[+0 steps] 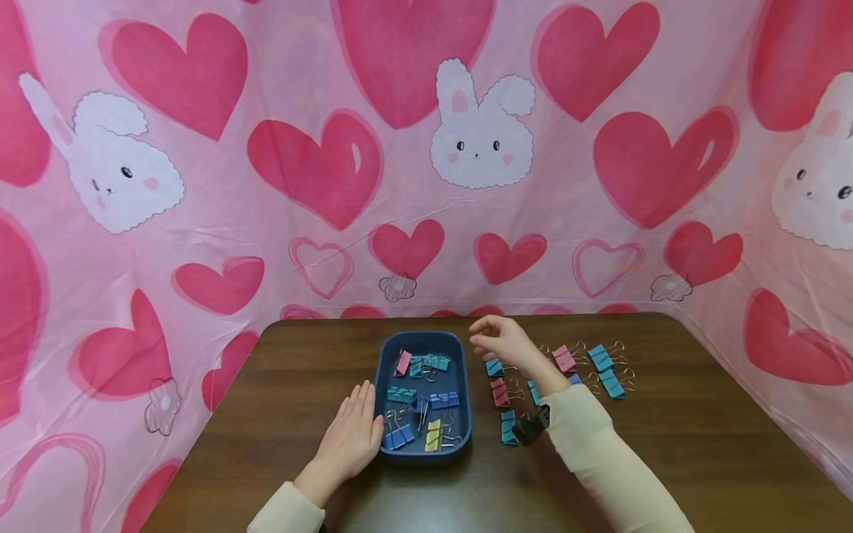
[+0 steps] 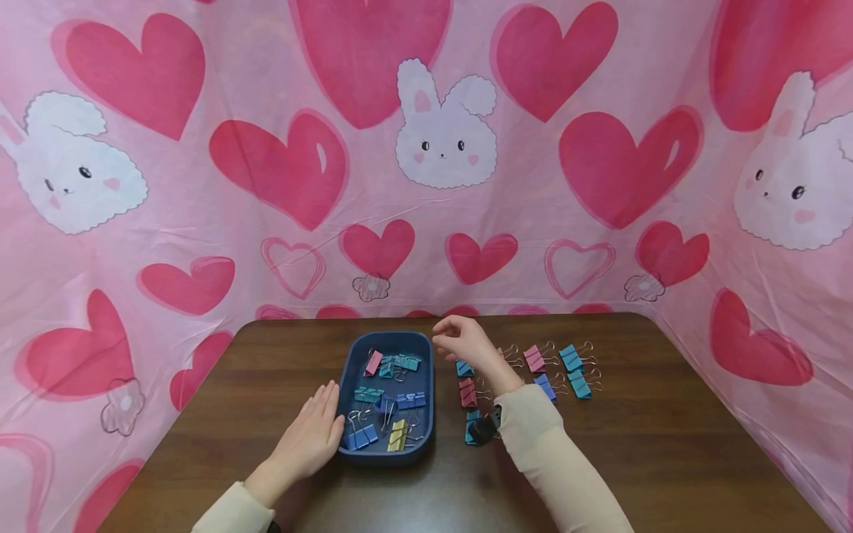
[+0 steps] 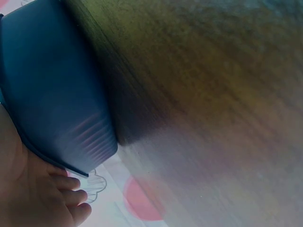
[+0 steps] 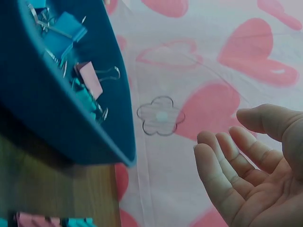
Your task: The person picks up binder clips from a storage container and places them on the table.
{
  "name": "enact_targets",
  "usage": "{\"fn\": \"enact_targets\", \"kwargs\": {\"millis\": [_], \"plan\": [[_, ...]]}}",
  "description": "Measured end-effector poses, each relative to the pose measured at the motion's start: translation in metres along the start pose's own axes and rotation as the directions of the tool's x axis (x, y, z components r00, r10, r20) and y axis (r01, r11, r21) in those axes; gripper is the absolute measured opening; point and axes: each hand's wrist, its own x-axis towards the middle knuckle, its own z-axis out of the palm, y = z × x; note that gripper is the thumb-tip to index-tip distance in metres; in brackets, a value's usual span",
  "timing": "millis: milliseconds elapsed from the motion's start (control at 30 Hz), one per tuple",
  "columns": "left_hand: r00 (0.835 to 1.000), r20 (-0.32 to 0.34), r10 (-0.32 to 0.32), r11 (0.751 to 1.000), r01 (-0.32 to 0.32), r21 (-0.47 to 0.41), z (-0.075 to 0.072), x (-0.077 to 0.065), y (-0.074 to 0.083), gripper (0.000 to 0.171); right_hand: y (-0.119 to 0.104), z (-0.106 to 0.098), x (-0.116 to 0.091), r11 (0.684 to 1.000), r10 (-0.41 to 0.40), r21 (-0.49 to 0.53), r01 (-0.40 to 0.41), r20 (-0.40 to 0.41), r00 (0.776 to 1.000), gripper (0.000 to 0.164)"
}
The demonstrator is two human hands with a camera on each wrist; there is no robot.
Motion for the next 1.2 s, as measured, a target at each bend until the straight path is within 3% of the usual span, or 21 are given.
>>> {"fn": "enact_targets", "kwargs": {"millis": [300, 533, 667, 1200], "plan": [[1.0, -0.001, 0.001, 1.0, -0.001, 0.011, -0.002, 0.0, 0.002, 0.061, -0.025, 0.027, 0.012, 1.0, -0.015, -0.008, 0.016, 0.051, 0.999, 0.026], [1.0, 0.0, -0.003, 1.0, 0.003, 0.016, -0.001, 0.0, 0.001, 0.062, -0.015, 0.048, 0.033, 0.999, 0.037, -0.022, -0.036, 0.045, 0.998, 0.028], [1.0, 0.002, -0.003, 1.0, 0.003, 0.009, 0.0, 0.0, 0.0, 0.062, -0.011, 0.056, 0.041, 1.0, 0.024, -0.008, -0.024, 0.063, 0.998, 0.027], [1.0, -0.013, 0.015, 1.0, -0.015, 0.021, 0.002, 0.0, -0.001, 0.061, -0.011, 0.086, 0.059, 0.996, 0.059, 0.061, -0.068, 0.128, 0.99, 0.034]]}}
